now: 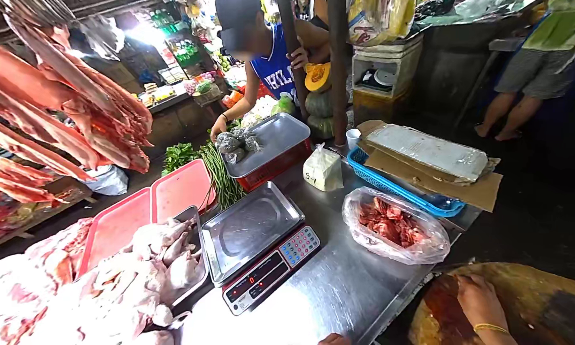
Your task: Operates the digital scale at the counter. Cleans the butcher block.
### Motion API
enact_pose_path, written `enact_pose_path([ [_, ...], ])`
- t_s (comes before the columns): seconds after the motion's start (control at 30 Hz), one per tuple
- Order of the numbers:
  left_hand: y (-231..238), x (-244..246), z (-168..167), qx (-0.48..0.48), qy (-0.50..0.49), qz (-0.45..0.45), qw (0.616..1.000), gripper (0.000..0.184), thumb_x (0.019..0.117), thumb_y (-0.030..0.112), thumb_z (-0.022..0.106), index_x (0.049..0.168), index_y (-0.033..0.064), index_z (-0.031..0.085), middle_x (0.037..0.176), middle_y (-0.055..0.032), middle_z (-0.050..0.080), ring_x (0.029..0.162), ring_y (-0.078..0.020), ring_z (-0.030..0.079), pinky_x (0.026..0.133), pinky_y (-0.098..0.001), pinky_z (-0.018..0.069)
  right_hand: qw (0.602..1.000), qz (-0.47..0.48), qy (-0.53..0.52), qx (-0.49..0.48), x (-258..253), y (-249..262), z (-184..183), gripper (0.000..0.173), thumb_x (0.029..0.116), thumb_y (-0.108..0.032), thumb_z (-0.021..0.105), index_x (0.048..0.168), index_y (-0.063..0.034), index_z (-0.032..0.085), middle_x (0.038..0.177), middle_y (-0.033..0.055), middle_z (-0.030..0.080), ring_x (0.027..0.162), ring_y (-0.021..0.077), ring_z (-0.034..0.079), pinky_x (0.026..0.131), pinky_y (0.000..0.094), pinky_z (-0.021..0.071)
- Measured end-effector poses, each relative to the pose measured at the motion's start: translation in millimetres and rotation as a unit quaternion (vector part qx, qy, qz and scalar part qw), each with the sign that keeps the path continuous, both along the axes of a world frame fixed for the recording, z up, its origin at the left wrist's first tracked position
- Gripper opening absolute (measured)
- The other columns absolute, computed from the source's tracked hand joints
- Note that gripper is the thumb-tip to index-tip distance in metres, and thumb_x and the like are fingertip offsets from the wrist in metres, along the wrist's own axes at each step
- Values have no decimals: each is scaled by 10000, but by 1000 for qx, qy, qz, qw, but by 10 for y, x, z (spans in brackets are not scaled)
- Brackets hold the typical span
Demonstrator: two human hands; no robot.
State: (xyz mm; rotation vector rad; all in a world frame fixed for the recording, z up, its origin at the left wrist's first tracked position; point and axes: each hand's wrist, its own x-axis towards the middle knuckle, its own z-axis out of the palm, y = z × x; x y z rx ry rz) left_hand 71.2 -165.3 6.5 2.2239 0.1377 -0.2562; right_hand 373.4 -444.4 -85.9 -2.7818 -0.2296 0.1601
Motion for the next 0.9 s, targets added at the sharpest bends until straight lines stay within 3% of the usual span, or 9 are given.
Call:
enact_pose_path([
  [0.07,111,-66,-285,-44,-34,22,998,295,1006,120,595,1228,-56,677,1204,-237,692,1078,-324,707,962,-475,571,1000,10,14,-2,9,10,54,247,982,-13,597,1192,38,716,1339,302,597,1300,485,537,1074,607,461],
  [0.13,100,-83,-280,-50,1,43,998,291,987,90,617,1246,-26,682,1235,-196,692,1066,-274,712,940,-445,586,999,1,45,4,-85,-45,170,262,962,-37,641,1206,27,713,1344,287,607,1306,466,545,1093,596,453],
  [0.27,140,-33,-180,-58,11,59,996,296,975,55,622,1241,-66,672,1237,-232,682,1048,-292,719,929,-452,592,995,-37,93,2,-73,-142,169,339,968,-92,657,1298,-16,683,1407,236,582,1358,407,513,1144,528,422],
  [0.4,147,-50,-230,-52,9,39,998,277,981,62,623,1215,-75,681,1203,-237,692,1025,-289,726,916,-440,601,985,-68,158,-27,13,-164,274,284,1001,-117,601,1244,5,685,1389,230,589,1318,393,554,1092,552,463],
  [0.5,147,-10,-209,-52,7,29,998,274,987,76,617,1217,-56,685,1210,-218,693,1014,-272,728,905,-425,604,955,-161,238,71,124,-260,353,254,970,-108,626,1174,26,695,1221,231,682,1135,351,670,990,540,526],
  [0.6,190,-12,-163,-45,3,42,998,302,976,73,615,1239,-64,670,1227,-229,685,995,-287,729,886,-433,601,885,-234,275,294,60,-370,531,230,941,-6,653,1165,47,654,1031,201,671,834,243,669,775,402,581],
  [0.7,205,-59,-190,-47,1,62,997,301,977,80,617,1235,-65,672,1223,-238,683,983,-302,728,882,-452,601,869,-161,170,436,-32,-270,1217,194,939,-12,626,1122,39,666,910,114,674,722,159,645,683,323,576],
  [0.8,136,-69,-215,-55,5,57,997,310,984,88,612,1240,-78,667,1237,-251,676,1005,-322,724,904,-465,595,852,-7,-50,521,-228,41,2247,192,933,-54,556,1067,3,681,914,18,679,737,82,649,675,255,578],
  [0.9,1,64,-190,-59,7,26,998,328,998,109,598,1269,-65,660,1264,-245,668,1049,-325,716,942,-466,582,749,127,-272,590,-301,529,2599,167,960,-73,562,947,-136,716,996,-55,669,836,52,653,735,240,591],
])
